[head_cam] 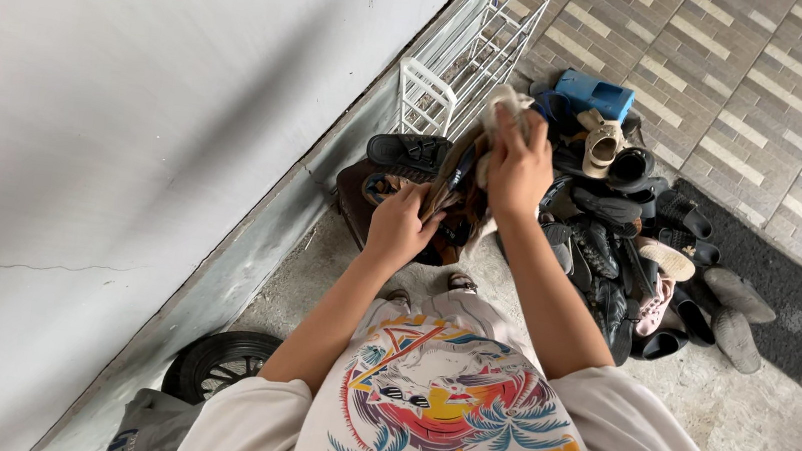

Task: The person wipes a white metal shoe rack with a cloth, then picks up a pair of brown hiking boots and wipes them with the cloth. The person also sprays a cleaning solution onto the boots and continues wiping.

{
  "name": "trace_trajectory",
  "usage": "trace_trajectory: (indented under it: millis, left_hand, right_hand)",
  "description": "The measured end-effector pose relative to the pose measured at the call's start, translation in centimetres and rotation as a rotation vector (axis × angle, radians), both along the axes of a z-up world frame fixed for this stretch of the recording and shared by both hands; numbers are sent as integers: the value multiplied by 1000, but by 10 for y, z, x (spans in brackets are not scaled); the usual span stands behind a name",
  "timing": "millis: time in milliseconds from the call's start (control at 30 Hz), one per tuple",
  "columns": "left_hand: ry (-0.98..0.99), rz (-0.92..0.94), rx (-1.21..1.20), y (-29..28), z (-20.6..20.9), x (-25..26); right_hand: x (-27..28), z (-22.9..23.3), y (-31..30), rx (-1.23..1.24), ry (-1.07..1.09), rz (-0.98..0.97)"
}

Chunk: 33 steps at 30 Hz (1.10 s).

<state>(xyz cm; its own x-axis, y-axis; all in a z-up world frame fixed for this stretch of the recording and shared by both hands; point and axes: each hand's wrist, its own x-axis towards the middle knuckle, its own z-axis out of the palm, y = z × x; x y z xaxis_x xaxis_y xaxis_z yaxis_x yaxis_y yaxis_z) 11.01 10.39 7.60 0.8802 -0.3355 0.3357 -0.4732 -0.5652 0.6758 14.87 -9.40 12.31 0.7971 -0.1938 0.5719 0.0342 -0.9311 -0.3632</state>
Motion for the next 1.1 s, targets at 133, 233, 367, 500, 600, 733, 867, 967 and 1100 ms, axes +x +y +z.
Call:
trace_trajectory:
  millis: [133, 233, 367, 500, 600, 733, 867, 967, 1100]
  left_hand:
    - [-37, 23, 61, -5, 7, 4]
    - [-43, 36, 103, -14, 10, 14]
    - [-20, 77, 118, -21, 12, 25]
    - [-33, 92, 128, -26, 17, 29]
    - [-115, 49, 125, -30, 19, 26]
    - [-84, 25, 108, -40, 18, 25]
    - [-116, 5, 72, -46, 13, 20]
    - [-117, 8, 30, -45, 6, 15]
    - [-85, 27, 49, -50, 1, 20]
  right_hand:
    - [13, -1, -12, 14, 3, 38]
    - [1, 0, -9, 75, -8, 150]
    - [-23, 4, 12, 95, 33, 372]
    - [-23, 13, 3, 65, 6, 414]
    - [-11, 9, -11, 10, -5, 308]
    - [7, -7, -28, -32, -56, 204]
    - [38, -19, -58, 234, 201, -77]
    - [39, -30, -70, 88, 64, 43]
    - [27, -41, -62, 212, 122, 33]
